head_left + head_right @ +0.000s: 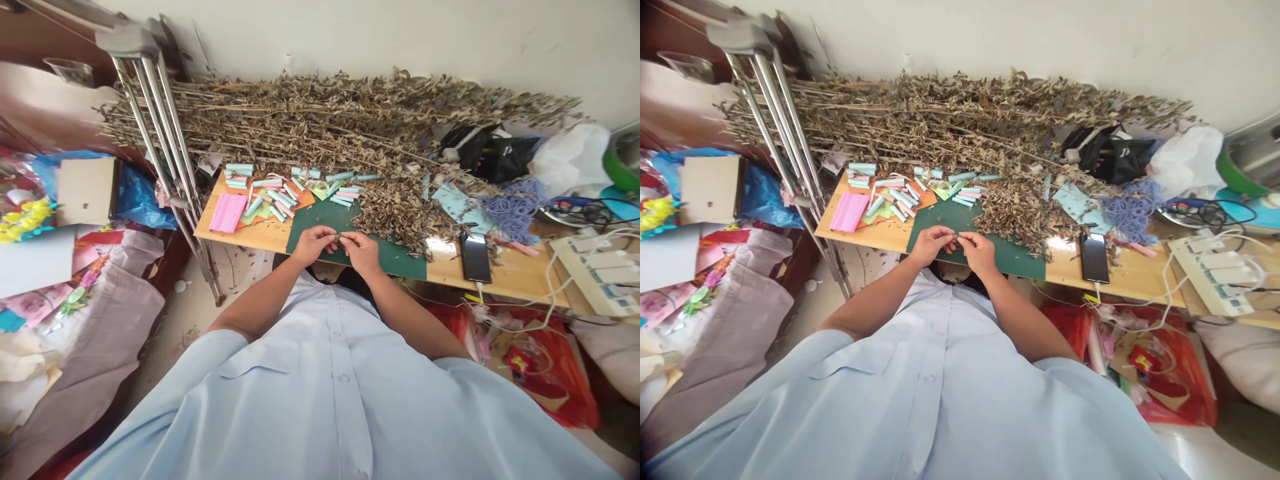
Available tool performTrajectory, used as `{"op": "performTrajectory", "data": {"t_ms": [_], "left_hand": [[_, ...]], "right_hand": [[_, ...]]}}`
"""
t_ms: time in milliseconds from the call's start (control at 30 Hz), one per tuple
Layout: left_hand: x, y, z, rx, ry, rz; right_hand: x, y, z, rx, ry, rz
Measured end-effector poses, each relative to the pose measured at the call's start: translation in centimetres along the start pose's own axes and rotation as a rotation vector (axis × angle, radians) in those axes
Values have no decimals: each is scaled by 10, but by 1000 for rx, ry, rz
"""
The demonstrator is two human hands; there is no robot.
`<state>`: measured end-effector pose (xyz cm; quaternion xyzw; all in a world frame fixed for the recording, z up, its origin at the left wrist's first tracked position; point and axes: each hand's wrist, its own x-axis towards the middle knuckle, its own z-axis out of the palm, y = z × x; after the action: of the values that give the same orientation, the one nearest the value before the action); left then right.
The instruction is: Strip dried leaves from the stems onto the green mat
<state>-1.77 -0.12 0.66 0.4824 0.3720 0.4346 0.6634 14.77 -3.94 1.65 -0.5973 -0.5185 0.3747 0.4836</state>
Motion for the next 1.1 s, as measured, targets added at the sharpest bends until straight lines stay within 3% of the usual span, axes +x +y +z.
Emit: {"op": "performTrajectory", "data": {"t_ms": [1100], "left_hand": [[-1, -2, 2, 54, -31, 6]], "right_hand": [[3, -6, -2, 82, -61, 87]]}}
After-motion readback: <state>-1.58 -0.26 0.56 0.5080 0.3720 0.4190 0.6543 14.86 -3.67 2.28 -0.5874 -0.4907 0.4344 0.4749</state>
